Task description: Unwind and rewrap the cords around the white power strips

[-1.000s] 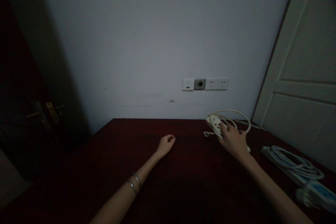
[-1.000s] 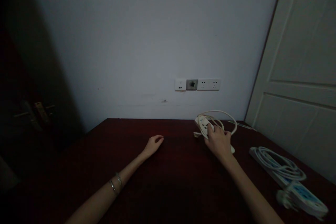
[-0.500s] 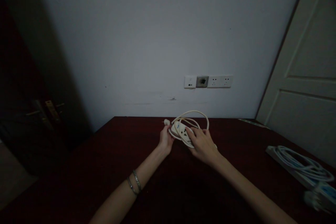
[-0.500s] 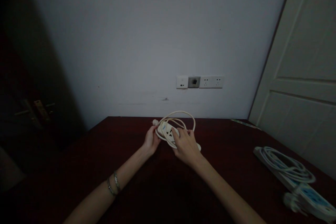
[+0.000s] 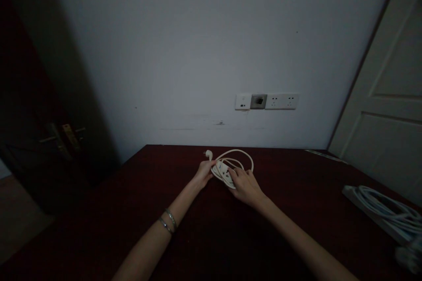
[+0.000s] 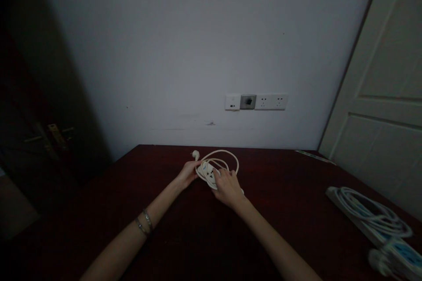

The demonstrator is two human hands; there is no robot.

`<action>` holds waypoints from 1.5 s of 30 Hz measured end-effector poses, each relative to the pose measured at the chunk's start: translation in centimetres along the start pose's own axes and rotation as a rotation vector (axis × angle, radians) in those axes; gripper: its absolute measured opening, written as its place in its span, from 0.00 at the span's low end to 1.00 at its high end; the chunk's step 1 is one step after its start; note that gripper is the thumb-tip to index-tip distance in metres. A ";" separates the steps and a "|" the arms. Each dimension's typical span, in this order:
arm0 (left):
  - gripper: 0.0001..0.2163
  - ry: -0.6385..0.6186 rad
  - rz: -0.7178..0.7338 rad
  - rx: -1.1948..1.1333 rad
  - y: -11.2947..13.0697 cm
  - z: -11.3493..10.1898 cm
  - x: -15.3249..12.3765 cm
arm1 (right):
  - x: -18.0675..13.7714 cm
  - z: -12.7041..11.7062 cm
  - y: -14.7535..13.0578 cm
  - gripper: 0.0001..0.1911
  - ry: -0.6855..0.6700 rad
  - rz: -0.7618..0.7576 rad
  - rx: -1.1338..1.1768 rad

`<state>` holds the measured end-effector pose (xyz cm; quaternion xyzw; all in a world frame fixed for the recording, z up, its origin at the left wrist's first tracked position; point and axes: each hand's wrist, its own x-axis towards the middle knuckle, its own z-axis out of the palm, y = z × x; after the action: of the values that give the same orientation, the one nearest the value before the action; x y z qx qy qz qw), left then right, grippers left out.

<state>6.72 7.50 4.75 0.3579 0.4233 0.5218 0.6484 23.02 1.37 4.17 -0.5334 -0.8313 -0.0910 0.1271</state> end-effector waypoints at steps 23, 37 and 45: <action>0.04 -0.111 -0.165 0.627 2.2 -3.6 0.6 | -0.3 -1.6 1.2 0.36 -0.304 -0.065 0.316; 0.04 -0.363 -0.180 0.231 5.5 -2.7 -1.4 | 0.6 -5.2 8.6 0.17 -0.037 -0.043 0.800; 0.02 -0.266 -0.162 0.192 6.7 -2.0 -2.3 | 1.2 -2.9 8.8 0.20 0.252 0.218 0.689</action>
<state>2.15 6.63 10.40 0.4488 0.4093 0.3732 0.7013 30.91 5.21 7.44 -0.5293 -0.7294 0.1431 0.4090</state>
